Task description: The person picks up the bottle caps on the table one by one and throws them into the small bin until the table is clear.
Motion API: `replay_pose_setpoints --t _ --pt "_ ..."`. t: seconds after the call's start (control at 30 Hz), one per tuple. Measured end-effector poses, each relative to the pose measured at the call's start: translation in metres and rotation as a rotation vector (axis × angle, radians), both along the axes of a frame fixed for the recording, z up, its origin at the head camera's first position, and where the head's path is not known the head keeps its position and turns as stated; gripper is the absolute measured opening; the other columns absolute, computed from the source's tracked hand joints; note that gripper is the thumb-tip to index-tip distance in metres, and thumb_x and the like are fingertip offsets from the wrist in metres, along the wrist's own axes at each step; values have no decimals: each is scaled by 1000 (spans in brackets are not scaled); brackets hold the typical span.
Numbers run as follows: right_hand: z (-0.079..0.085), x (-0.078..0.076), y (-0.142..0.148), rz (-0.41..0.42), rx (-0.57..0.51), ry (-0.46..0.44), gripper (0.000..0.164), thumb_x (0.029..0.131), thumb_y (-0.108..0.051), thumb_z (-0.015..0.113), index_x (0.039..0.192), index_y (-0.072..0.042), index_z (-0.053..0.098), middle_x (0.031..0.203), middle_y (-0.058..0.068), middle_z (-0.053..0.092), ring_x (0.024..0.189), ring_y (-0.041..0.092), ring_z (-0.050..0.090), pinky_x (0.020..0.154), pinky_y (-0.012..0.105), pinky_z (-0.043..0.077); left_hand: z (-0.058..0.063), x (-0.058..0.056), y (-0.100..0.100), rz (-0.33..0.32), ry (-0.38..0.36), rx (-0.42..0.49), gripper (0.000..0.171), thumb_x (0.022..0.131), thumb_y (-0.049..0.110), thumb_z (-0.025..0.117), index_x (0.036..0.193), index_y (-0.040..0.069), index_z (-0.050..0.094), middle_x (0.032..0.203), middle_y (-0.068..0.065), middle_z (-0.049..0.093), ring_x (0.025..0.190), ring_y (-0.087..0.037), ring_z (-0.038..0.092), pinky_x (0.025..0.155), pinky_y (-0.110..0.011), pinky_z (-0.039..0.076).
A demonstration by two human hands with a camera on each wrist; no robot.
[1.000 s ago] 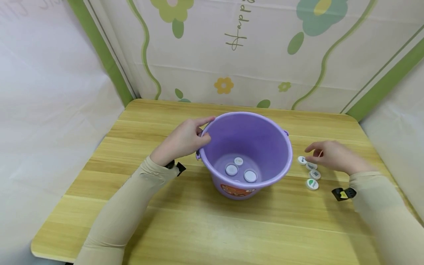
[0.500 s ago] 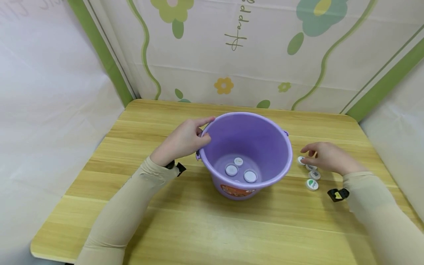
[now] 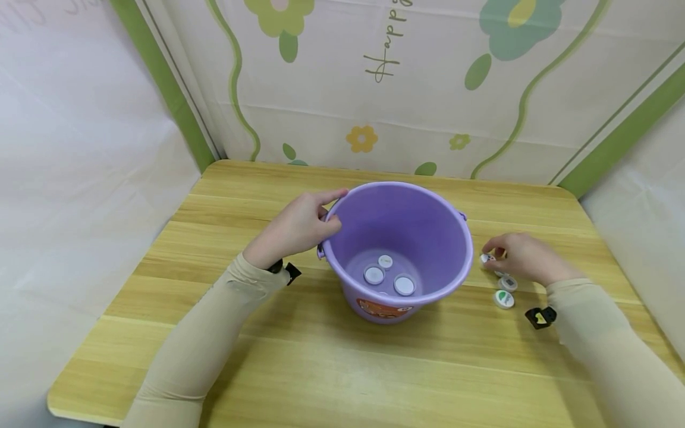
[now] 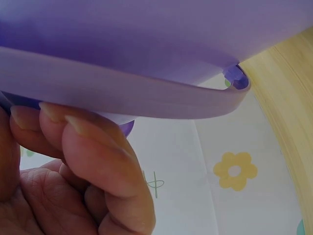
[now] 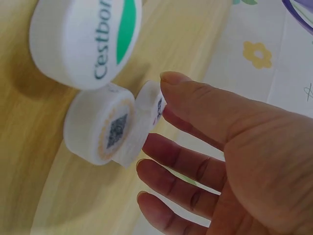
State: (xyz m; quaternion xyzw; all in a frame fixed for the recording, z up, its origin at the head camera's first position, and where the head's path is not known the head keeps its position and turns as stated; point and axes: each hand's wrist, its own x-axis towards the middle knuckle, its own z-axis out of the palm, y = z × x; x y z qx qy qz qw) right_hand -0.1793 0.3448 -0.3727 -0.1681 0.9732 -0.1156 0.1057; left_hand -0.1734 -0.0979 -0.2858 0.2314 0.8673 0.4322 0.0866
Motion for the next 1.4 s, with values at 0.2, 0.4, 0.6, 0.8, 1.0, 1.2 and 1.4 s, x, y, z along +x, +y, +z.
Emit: replay_pose_setpoints --t 0.2,0.4,0.6,0.8,1.0,1.2,1.4 --pt "-3 -1 -1 11 3 3 33 84 -24 78 109 -5 72 87 0 65 79 17 60 72 45 53 0 0 0 5 4 -6 62 87 12 53 149 9 45 53 -6 51 42 -21 55 41 -30 44" --pt "-5 -1 1 1 7 -3 34 84 -25 77 109 -3 72 86 -1 66 79 17 61 73 45 53 0 0 0 4 11 -13 62 88 12 53 149 9 46 53 -5 51 42 -20 54 41 -29 42" --pt "-6 -1 4 -26 10 -17 41 84 -28 77 111 3 70 89 2 68 82 21 63 76 49 53 0 0 0 8 -5 -11 62 88 12 53 149 10 45 54 -6 52 46 -30 57 41 -29 43" --pt "-6 -2 8 -44 13 -33 44 84 -29 77 112 5 70 88 2 67 81 21 62 74 47 53 1 1 0 11 -6 -11 62 88 12 54 149 10 45 54 -6 52 43 -22 56 41 -29 43" --pt "-6 -2 9 -53 12 -44 44 86 -30 76 112 5 70 87 1 67 79 18 61 72 45 53 0 0 0 7 -7 -8 63 87 12 54 149 9 45 54 -6 52 44 -27 57 41 -29 43" --pt "-6 -3 11 -59 -1 -43 44 86 -32 76 109 5 70 90 5 69 81 23 64 74 49 53 0 1 0 2 -4 -6 63 87 12 53 149 8 45 53 -6 51 44 -25 57 41 -29 43" --pt "3 -5 13 -61 -28 4 41 85 -30 77 104 6 71 83 1 68 75 18 61 66 39 52 1 1 -1 2 -4 -4 62 88 11 53 149 9 44 54 -6 51 43 -21 55 41 -29 43"
